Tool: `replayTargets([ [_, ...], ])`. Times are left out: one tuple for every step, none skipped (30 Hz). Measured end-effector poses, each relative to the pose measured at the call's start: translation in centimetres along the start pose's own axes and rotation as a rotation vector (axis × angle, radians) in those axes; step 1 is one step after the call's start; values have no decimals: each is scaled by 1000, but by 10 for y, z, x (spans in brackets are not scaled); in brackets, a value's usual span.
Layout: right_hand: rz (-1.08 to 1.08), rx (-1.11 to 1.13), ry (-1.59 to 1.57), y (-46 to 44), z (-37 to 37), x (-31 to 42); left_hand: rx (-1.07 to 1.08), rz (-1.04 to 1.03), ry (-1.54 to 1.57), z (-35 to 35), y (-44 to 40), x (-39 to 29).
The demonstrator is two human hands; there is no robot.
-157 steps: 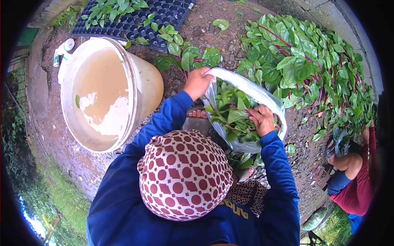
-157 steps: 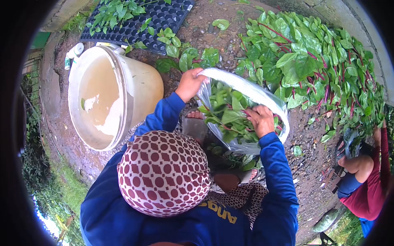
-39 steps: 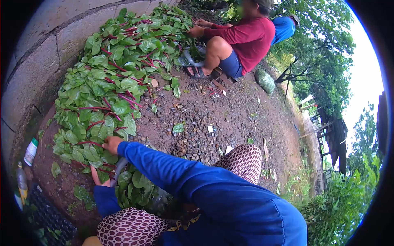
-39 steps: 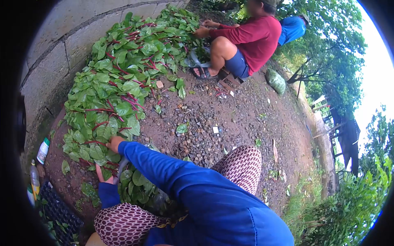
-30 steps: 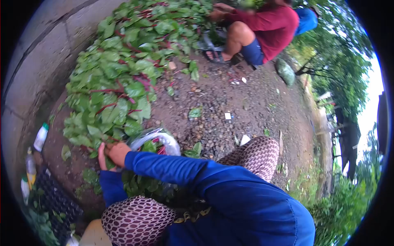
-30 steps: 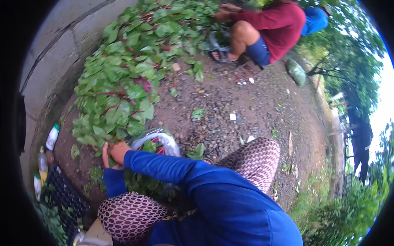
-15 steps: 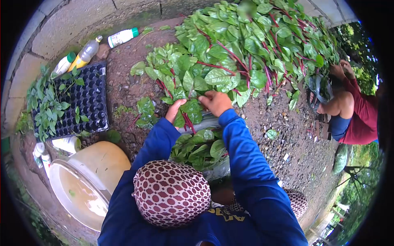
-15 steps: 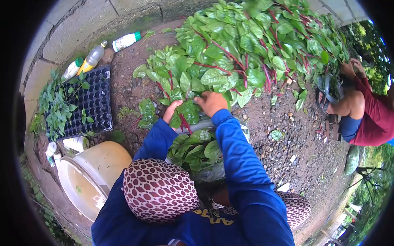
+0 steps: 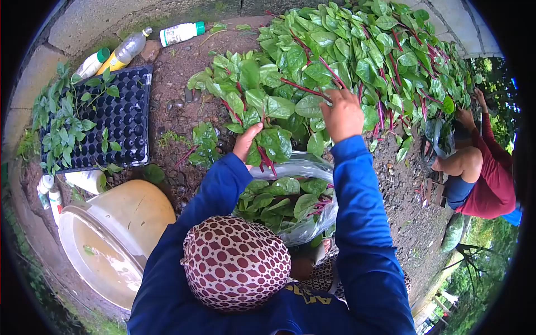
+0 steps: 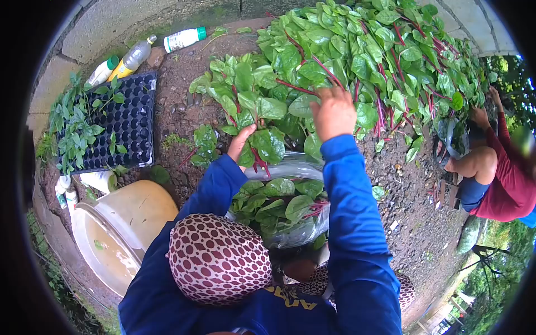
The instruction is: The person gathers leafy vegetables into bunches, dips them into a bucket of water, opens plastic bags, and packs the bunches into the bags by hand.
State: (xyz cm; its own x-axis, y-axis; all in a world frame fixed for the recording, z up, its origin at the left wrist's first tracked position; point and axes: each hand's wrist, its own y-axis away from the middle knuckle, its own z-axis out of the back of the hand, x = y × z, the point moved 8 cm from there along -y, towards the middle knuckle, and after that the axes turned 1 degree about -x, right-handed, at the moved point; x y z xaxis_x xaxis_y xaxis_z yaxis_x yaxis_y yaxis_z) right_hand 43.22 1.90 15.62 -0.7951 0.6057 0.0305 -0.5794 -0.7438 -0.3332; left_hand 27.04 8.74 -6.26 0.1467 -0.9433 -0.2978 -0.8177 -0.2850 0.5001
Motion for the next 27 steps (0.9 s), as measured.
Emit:
replayTargets([
  [-15, 52, 164, -4, -19, -18, -26, -41, -30, 3, -3, 2],
  [-57, 225, 232, -4, -42, -31, -61, -43, -17, -6, 6, 1],
  [-99, 399, 299, -1, -63, -44, -65, -25, -19, -16, 13, -3],
  [-60, 377, 275, 1, -55, -33, -74, -7, -18, -25, 19, -6],
  [-17, 361, 252, 9, -48, -16, -86, 12, -12, -27, 23, -4],
  [-1, 367, 184, 22, -48, 1, -46, 17, -24, -26, 22, -3],
  [17, 350, 210, 39, -50, 24, -42, 71, -16, -24, 24, 2],
  [72, 403, 241, 54, -50, 55, -32, 126, -12, -25, 25, 5],
  [166, 339, 76, 76, -52, 80, -19, 183, -12, -28, 26, 8],
  [236, 458, -153, 89, -51, 102, -66, 251, -35, -30, 29, 12],
  [269, 494, -310, 94, -48, 108, -27, 200, -284, -18, 20, 7],
  [203, 480, -376, 87, -44, 97, -27, 204, -230, -10, 15, 10],
  [137, 467, -442, 76, -42, 83, -30, 208, -175, -1, 10, 14],
  [-10, 348, -461, 58, -37, 52, -37, 154, -239, 15, 0, 15],
  [-19, 122, -495, 43, -29, 22, -42, 96, -304, 33, -12, 15],
  [-122, 60, -330, 26, -27, -15, -47, 34, -370, 46, -21, 14],
  [-189, -45, -163, 15, -13, -40, -47, 31, -363, 53, -26, 18],
  [-325, 54, 10, 2, -11, -63, -46, 26, -355, 58, -31, 20],
  [-320, 49, 134, -4, -12, -79, -46, 24, -346, 60, -34, 22],
  [-325, 162, 214, -10, -22, -90, -50, 11, -312, 58, -34, 23],
  [-331, 277, 293, -12, -33, -98, -58, -20, -348, 58, -31, 21],
  [-304, 256, 290, -15, -28, -93, -66, -53, -385, 50, -26, 16],
  [-273, 234, 286, -18, -21, -84, -75, -88, -420, 43, -21, 10],
  [-243, 213, 282, -19, -18, -74, -96, -98, -454, 37, -17, 5],
  [-97, 51, 220, -18, -9, -54, -120, -105, -485, 33, -13, 2],
  [-83, 15, 203, -13, -5, -29, -143, -108, -518, 29, -7, 0],
  [37, -38, 222, -3, -7, 1, -106, -116, -428, 22, -3, 1],
])
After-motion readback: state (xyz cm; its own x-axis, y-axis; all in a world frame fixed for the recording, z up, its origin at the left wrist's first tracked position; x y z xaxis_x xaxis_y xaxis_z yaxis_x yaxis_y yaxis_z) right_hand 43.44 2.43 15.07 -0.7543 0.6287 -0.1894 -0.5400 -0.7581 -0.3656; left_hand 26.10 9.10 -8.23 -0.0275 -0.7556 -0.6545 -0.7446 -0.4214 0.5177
